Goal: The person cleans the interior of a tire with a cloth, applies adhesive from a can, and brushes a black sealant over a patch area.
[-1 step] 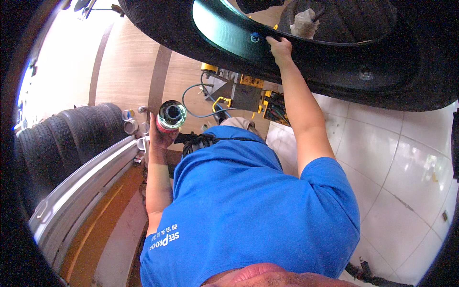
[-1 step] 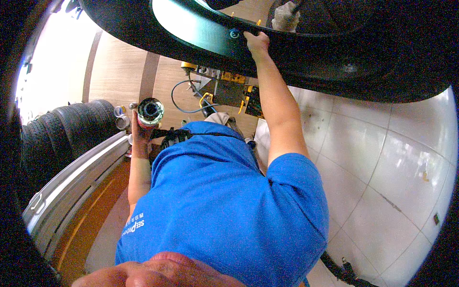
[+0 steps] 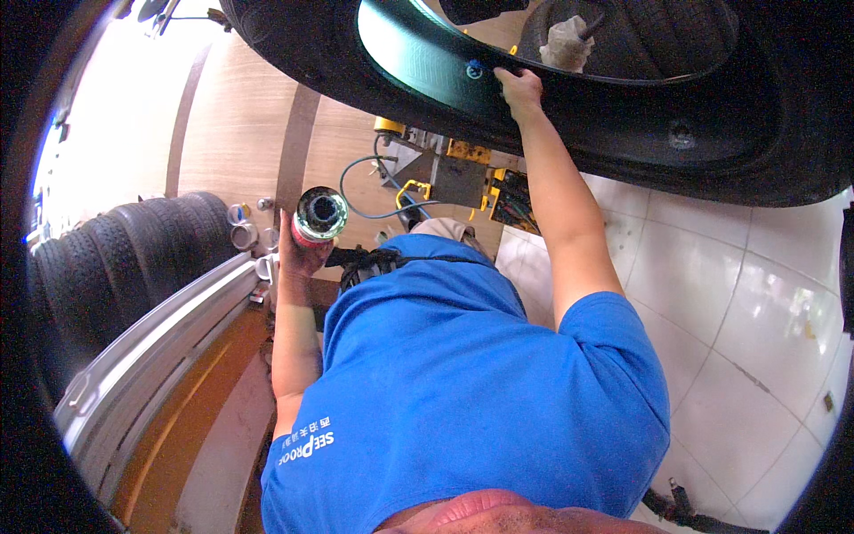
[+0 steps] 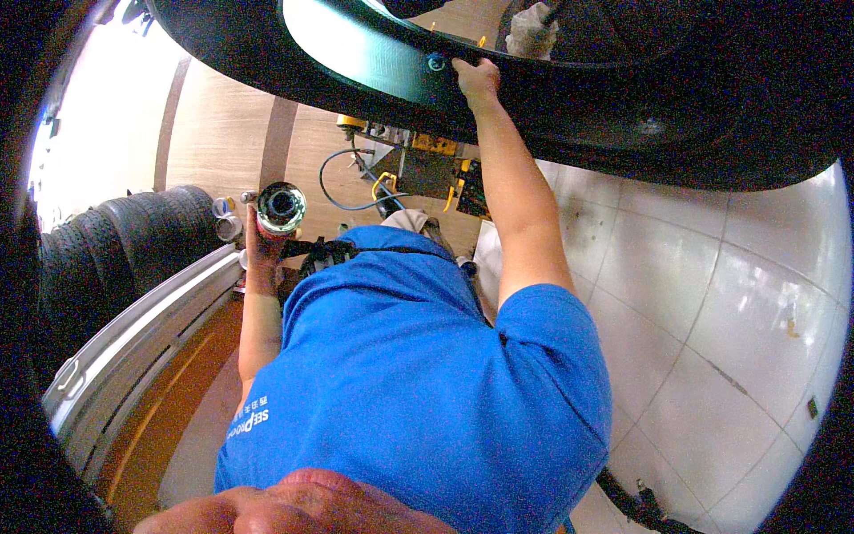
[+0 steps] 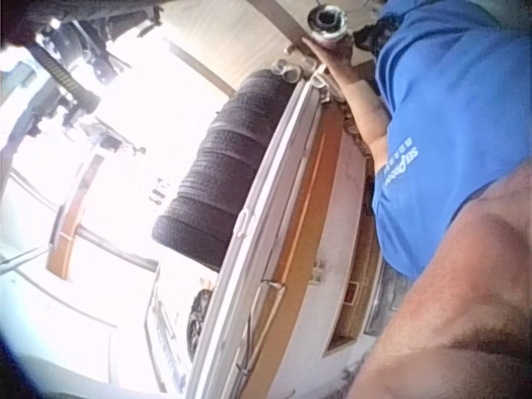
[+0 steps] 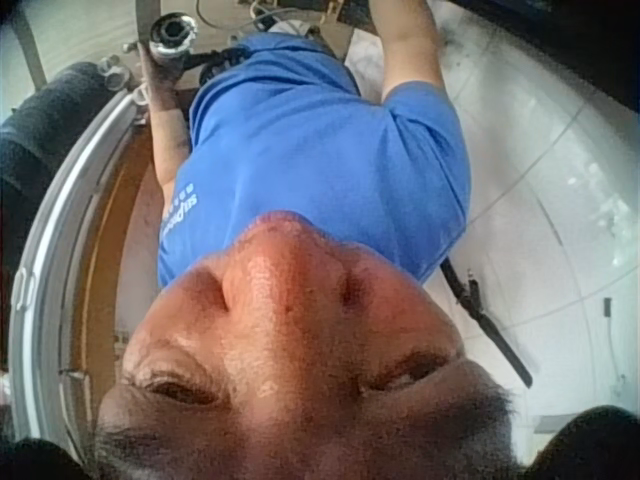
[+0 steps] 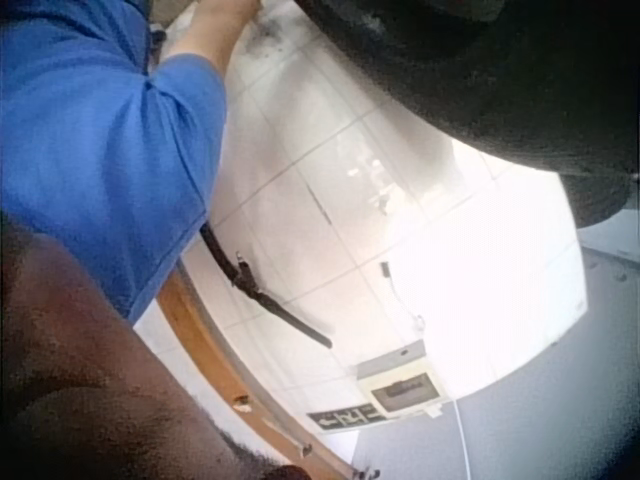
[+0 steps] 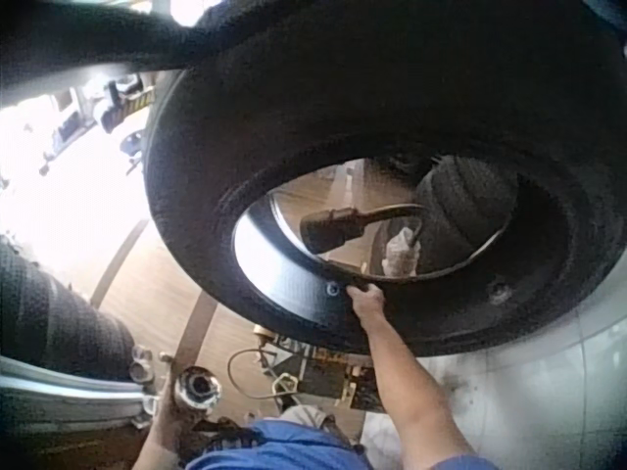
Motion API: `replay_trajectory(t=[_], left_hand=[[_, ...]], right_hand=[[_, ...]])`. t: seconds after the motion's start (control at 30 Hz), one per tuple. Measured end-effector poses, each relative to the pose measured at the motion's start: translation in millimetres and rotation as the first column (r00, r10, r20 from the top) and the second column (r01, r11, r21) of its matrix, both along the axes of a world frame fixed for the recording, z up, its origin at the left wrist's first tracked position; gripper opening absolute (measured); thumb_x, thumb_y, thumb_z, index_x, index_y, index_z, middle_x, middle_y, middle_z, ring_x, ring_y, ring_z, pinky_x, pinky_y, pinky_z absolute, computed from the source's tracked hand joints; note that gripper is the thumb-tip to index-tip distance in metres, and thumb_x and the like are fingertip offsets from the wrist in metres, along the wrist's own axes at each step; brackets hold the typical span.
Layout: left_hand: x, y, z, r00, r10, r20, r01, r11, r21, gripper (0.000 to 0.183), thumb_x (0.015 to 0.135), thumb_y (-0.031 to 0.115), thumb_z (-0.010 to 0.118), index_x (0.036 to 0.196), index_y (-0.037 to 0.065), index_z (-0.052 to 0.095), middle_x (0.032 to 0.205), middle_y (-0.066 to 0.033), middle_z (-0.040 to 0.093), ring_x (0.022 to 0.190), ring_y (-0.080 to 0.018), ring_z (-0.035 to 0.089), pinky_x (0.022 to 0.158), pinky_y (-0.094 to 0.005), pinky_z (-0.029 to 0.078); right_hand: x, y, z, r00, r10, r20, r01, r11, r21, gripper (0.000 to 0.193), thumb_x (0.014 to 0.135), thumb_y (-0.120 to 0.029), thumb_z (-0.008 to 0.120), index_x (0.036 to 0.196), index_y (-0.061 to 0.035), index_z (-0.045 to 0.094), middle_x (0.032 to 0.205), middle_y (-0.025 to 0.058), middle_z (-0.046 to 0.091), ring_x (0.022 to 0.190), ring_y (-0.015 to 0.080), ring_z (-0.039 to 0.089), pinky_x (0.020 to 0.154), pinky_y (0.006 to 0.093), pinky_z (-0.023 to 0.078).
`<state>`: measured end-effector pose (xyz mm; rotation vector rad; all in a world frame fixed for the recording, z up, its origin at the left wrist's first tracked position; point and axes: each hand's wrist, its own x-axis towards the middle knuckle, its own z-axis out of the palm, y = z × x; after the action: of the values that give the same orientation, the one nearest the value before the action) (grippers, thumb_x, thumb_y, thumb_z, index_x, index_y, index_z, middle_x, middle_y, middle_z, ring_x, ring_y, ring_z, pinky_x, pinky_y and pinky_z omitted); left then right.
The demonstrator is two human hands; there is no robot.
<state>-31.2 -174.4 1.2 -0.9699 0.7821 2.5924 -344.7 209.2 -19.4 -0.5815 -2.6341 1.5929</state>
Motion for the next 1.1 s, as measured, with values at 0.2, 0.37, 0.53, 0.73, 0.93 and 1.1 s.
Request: replay_trajectory(t=[0.2, 0.37, 0.53, 0.73, 0.93, 1.1], left_hand=[[3, -2, -3, 0.996, -0.025, -0.089, 0.031, 0.998, 0.061, 0.065, 0.089, 0.066, 0.036, 0.118, 0.011, 0.055, 0.108, -0.0092, 0.064, 0.09, -0.0246, 0.065, 0.065, -0.0359, 0.058], [3, -2, -2, 0.999, 0.013, -0.036, -0.01, 0.998, 0.068, 0.065, 0.089, 0.065, 0.035, 0.119, 0.011, 0.055, 0.109, -0.009, 0.064, 0.09, -0.0248, 0.065, 0.066, -0.0365, 0.058], [5, 5, 2, 0.997, 0.066, 0.039, -0.065, 0.998, -0.028, 0.065, 0.09, 0.065, 0.034, 0.119, 0.01, 0.055, 0.109, -0.0096, 0.064, 0.089, -0.0247, 0.065, 0.064, -0.0363, 0.058], [5, -2, -5, 1.0, 0.017, 0.01, -0.017, 1.0, 0.002, 0.065, 0.09, 0.064, 0.034, 0.12, 0.011, 0.054, 0.109, -0.0095, 0.064, 0.088, -0.024, 0.066, 0.062, -0.0365, 0.058], [3, -3, -6, 0.999, 0.039, -0.028, -0.039, 0.999, 0.024, 0.065, 0.09, 0.064, 0.034, 0.121, 0.011, 0.054, 0.109, -0.0093, 0.064, 0.088, -0.0231, 0.066, 0.062, -0.0357, 0.058], [3, 0, -3, 0.998, 0.06, 0.015, -0.059, 0.998, -0.024, 0.065, 0.09, 0.064, 0.034, 0.121, 0.011, 0.054, 0.111, -0.0089, 0.063, 0.089, -0.0229, 0.066, 0.064, -0.0338, 0.058]], right_hand=[[2, -3, -1, 0.997, 0.069, 0.036, -0.071, 0.995, 0.069, 0.033, 0.072, -0.024, 0.076, 0.09, 0.0022, 0.067, 0.079, 0.0079, 0.066, 0.062, 0.0158, 0.061, 0.057, 0.0299, 0.048], [2, 12, -2, 0.989, 0.072, 0.131, -0.095, 0.98, 0.174, 0.037, 0.066, -0.027, 0.075, 0.089, 0.0006, 0.068, 0.088, 0.0131, 0.07, 0.08, 0.0242, 0.066, 0.076, 0.0343, 0.05], [2, 3, 9, 0.986, 0.074, 0.151, -0.089, 0.991, 0.101, 0.035, 0.067, -0.025, 0.075, 0.091, 0.0008, 0.067, 0.087, 0.0129, 0.069, 0.08, 0.025, 0.066, 0.075, 0.0348, 0.051], [0, -6, 15, 0.998, 0.029, 0.049, -0.033, 0.995, 0.095, 0.036, 0.07, -0.024, 0.075, 0.093, 0.0018, 0.066, 0.086, 0.0118, 0.068, 0.078, 0.0224, 0.064, 0.073, 0.0342, 0.049], [1, 13, 11, 0.994, -0.054, 0.1, 0.03, 0.972, 0.232, 0.037, 0.068, -0.023, 0.075, 0.09, 0.0046, 0.065, 0.088, 0.0162, 0.068, 0.082, 0.0258, 0.066, 0.076, 0.0355, 0.05], [14, 5, 24, 0.996, 0.039, 0.076, -0.049, 0.991, 0.127, 0.037, 0.068, -0.025, 0.075, 0.091, 0.002, 0.066, 0.089, 0.0176, 0.069, 0.083, 0.029, 0.067, 0.077, 0.0372, 0.051]])
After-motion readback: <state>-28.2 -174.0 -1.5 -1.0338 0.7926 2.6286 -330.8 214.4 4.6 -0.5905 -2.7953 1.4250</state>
